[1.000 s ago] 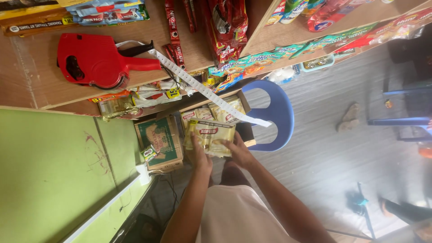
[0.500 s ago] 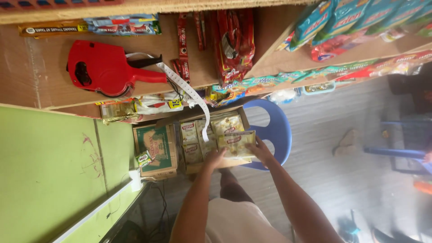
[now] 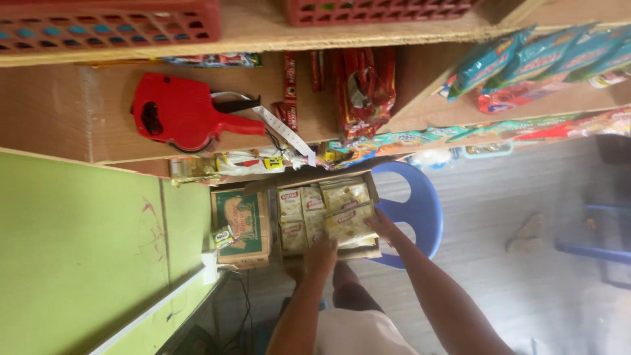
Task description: Applying price tags to coffee sachets using a labeling gun and organizing them into a cardboard box.
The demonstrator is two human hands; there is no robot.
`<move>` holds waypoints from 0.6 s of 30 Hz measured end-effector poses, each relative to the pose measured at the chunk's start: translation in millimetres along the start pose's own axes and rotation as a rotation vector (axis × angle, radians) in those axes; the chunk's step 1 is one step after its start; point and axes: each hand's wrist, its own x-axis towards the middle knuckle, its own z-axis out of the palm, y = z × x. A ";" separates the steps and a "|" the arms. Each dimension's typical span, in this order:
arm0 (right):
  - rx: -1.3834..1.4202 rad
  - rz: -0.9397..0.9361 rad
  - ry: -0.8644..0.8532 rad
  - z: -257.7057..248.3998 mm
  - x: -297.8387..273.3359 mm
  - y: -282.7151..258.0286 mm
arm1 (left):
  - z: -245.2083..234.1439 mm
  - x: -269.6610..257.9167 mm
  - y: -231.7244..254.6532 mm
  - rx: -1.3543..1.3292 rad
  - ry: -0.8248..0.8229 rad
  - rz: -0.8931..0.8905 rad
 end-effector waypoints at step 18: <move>-0.927 -0.316 0.516 84.5 -70.7 -41.8 | -96.5 -61.2 -47.8 -0.479 0.181 0.152</move>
